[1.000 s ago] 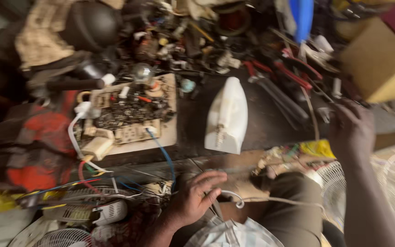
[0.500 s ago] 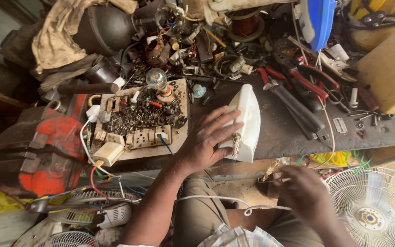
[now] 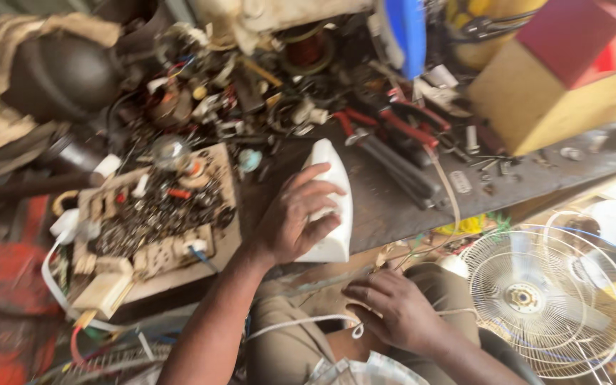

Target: The person repairs an electric iron at a cluttered workbench. They unscrew and separate the iron's housing with a screwdriver, handle the internal heating element and terminal parts, and work on the power cord connection, manipulating small screws and components by hand.

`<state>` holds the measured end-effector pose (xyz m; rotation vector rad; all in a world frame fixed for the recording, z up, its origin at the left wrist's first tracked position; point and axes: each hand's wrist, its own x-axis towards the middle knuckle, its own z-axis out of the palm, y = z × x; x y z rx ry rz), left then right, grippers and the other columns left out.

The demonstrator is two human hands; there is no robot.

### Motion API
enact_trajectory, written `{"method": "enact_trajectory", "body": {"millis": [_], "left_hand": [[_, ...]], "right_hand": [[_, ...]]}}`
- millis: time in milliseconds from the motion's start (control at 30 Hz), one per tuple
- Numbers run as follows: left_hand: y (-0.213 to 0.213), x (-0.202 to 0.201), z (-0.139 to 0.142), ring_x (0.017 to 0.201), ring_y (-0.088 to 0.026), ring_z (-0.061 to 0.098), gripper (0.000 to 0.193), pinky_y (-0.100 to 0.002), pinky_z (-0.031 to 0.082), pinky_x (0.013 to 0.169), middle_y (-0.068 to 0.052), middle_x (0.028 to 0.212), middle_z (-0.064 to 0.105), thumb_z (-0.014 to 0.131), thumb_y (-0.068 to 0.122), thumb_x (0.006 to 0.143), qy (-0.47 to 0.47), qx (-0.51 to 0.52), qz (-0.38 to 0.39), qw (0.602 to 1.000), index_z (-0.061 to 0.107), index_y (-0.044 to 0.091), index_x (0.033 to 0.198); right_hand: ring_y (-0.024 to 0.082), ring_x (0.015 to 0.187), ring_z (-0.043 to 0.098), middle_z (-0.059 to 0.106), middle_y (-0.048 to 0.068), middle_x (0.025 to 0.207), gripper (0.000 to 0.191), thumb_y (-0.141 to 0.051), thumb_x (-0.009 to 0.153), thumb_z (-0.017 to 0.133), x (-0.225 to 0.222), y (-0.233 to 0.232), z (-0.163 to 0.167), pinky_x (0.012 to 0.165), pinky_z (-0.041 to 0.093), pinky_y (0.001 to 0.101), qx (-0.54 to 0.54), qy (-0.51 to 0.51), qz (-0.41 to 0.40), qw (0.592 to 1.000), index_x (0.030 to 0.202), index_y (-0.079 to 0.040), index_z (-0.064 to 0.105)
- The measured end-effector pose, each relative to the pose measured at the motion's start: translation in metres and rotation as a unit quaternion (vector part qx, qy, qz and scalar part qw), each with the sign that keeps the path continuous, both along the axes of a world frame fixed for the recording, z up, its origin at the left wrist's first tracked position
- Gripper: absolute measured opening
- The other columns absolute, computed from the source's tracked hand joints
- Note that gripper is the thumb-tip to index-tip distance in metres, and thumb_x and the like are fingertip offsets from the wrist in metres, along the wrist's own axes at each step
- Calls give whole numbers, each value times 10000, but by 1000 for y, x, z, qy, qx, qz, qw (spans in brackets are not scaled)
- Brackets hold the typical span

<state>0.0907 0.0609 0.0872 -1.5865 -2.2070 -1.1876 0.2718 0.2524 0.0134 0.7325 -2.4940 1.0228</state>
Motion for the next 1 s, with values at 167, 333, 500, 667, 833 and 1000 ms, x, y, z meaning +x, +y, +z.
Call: {"method": "enact_trajectory", "body": {"millis": [167,333,500,667,833,1000], "left_hand": [[16,10,-8,1365,-349,520,317,-506,387,1152,-81,1111,677,567,339,1053,-7,22,62,998,646,72,900],[44,18,-19,1284,-353,527,301,-539,351,1136,-106,1053,626,592,303,1030,63,41,272,959,630,46,879],[53,8,-19,1285,-364,524,220,-540,351,1126,-96,1085,617,608,250,1019,63,90,280,954,625,43,946],[53,-7,-21,1281,-351,527,195,-547,343,1139,-83,1099,617,631,261,997,60,100,250,961,615,72,949],[51,-18,-24,1332,-359,506,209,-567,333,1178,-84,1157,622,629,296,1006,56,114,236,964,628,88,979],[46,-31,-28,1337,-366,503,216,-584,332,1187,-97,1192,619,627,302,997,64,125,216,966,635,87,1006]], "right_hand": [[291,900,700,725,67,1019,250,-156,827,781,-3,24,-6,768,550,404,-12,-15,-57,998,1064,-105,722],[274,879,724,753,51,995,234,-187,813,791,-20,57,-10,757,559,388,-14,-29,-119,992,1026,-107,734],[270,897,739,763,63,1028,225,-167,821,773,-42,83,-22,738,582,368,-46,-51,-133,989,1029,-92,731],[269,924,742,762,67,994,277,-155,758,800,-58,99,-58,787,581,384,-11,-31,-125,992,1026,-102,753],[216,876,780,778,48,950,267,-181,734,844,-76,105,-100,755,613,338,-36,-3,-140,989,979,-110,764],[212,876,785,777,50,938,267,-169,734,840,-94,102,-95,753,626,327,-40,-15,-141,989,983,-102,769]]}}
